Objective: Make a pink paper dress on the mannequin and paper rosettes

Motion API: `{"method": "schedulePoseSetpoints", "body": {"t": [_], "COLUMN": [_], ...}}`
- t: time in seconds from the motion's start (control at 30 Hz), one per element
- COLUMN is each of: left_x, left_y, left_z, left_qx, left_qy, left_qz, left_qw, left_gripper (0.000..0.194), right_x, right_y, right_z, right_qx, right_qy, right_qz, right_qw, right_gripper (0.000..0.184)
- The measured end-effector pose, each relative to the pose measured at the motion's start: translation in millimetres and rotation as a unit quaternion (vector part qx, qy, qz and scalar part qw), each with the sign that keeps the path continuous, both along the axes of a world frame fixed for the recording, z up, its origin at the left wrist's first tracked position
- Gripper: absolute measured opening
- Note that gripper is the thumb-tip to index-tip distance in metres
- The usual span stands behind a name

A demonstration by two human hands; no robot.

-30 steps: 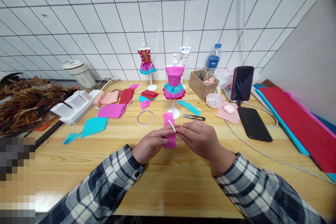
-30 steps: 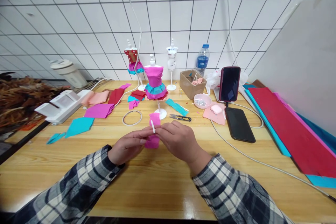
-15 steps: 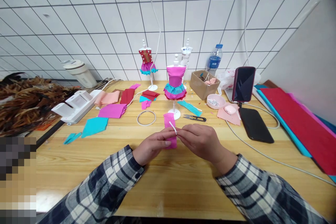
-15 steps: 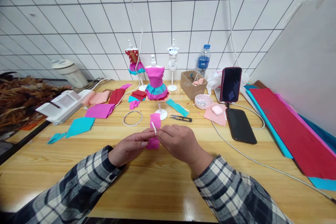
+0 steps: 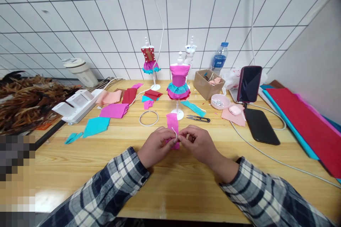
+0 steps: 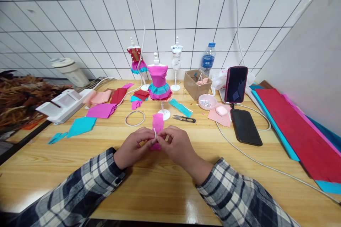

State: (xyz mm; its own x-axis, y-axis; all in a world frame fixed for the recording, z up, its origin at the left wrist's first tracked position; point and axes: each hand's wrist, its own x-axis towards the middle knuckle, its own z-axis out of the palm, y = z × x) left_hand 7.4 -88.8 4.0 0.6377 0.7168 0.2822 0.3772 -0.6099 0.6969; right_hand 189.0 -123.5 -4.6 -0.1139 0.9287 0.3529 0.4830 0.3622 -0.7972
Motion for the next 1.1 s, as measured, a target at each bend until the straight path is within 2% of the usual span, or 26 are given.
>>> {"method": "schedulePoseSetpoints", "body": {"t": [0.13, 0.23, 0.37, 0.5, 0.63, 0.83, 0.93, 1.1], "left_x": [-0.2, -1.3, -1.7, -1.3, -2.4, -1.2, 0.5, -0.7], "left_y": [-0.3, 1.0, 2.1, 2.4, 3.0, 0.2, -1.8, -2.5], "left_z": [4.4, 5.8, 3.8, -1.4, -3.3, 0.2, 1.3, 0.5], "left_qx": [-0.044, -0.081, -0.109, -0.116, -0.134, -0.138, -0.138, -0.152], "left_qy": [-0.024, -0.042, -0.052, -0.073, -0.097, -0.092, -0.06, -0.026], "left_qz": [0.04, 0.044, 0.036, 0.055, 0.042, -0.005, 0.001, 0.017], "left_qw": [0.998, 0.995, 0.992, 0.989, 0.985, 0.986, 0.989, 0.988], "left_gripper": [0.021, 0.02, 0.023, 0.032, 0.031, 0.026, 0.02, 0.025], "right_x": [1.0, 2.9, 4.4, 4.2, 4.2, 5.7, 5.4, 4.1], "right_y": [-5.0, -7.4, -8.0, -7.8, -8.0, -7.3, -6.1, -5.3], "right_z": [-0.9, -2.7, -4.2, -2.7, -0.6, -1.6, -3.2, -4.1], "right_qx": [0.067, 0.109, 0.123, 0.139, 0.155, 0.14, 0.118, 0.076], "right_qy": [-0.001, -0.033, -0.077, -0.109, -0.12, -0.126, -0.109, -0.053], "right_qz": [0.03, 0.042, 0.04, 0.018, -0.001, 0.01, 0.016, 0.022], "right_qw": [0.997, 0.993, 0.989, 0.984, 0.981, 0.982, 0.987, 0.995], "right_gripper": [0.014, 0.019, 0.021, 0.021, 0.02, 0.019, 0.016, 0.012]}}
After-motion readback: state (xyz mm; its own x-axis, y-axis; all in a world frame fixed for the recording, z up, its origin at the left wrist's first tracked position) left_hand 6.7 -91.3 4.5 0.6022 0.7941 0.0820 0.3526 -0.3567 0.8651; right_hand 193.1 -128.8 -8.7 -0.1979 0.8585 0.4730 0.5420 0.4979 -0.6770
